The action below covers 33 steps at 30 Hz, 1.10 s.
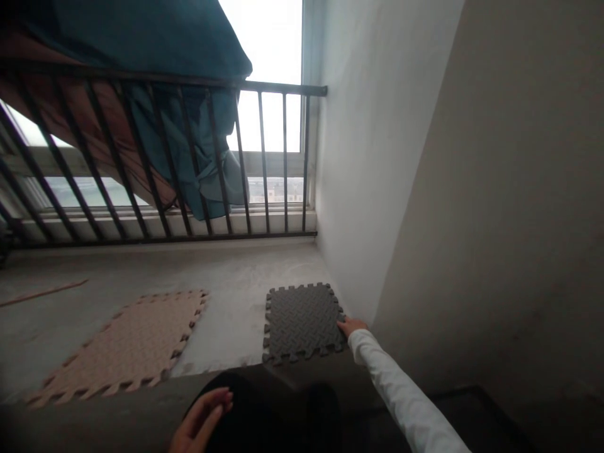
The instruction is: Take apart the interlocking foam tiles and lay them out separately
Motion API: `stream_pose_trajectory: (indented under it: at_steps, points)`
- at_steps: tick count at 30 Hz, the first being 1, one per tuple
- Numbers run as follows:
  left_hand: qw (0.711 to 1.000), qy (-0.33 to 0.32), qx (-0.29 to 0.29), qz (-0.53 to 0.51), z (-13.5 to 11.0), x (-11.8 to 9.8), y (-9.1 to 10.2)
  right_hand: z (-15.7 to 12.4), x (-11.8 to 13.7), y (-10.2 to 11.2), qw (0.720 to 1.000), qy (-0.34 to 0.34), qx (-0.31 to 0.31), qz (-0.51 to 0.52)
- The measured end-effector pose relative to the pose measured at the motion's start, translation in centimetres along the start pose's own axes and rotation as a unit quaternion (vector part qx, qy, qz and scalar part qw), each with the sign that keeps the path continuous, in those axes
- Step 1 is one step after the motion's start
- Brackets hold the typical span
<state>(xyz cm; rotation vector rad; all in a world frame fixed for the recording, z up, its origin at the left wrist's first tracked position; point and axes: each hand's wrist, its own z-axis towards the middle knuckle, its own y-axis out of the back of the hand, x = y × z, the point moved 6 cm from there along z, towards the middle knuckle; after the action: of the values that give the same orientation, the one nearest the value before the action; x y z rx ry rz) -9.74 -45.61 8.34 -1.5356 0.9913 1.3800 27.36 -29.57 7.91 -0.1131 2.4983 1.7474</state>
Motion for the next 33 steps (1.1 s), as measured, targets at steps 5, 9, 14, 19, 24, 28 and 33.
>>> stream_pose_trajectory:
  at_steps: [5, 9, 14, 19, 24, 28, 33]
  points:
    - [0.924, -0.096, 0.192, 0.317, 4.0, -1.7, -9.3, 0.1, -1.2, -1.3, 0.998, -0.057, 0.009, 0.009]
    - [0.767, -0.025, 0.283, 0.575, 6.6, 1.6, -14.6, 0.6, -1.6, -1.8, 0.996, -0.094, 0.004, 0.012]
    - [0.673, -0.006, 0.314, 0.669, 7.7, 5.4, -16.3, 0.7, -1.6, -2.4, 0.994, -0.1, -0.031, 0.011]
    - [0.684, -0.026, 0.31, 0.66, 8.1, 6.7, -16.4, 0.7, -0.2, -3.2, 0.995, -0.044, -0.091, 0.012]
    - [0.712, -0.006, 0.343, 0.613, 7.6, 6.9, -16.4, 2.3, 1.2, -4.6, 0.994, -0.054, -0.095, 0.018]
    - [0.728, -0.016, 0.359, 0.583, 7.2, 5.4, -16.1, 3.4, 2.1, -6.0, 0.991, -0.075, -0.108, 0.009]
    - [0.73, -0.004, 0.26, 0.633, 12.4, 0.6, -11.3, 4.1, 2.2, -7.3, 0.985, -0.096, -0.141, -0.014]
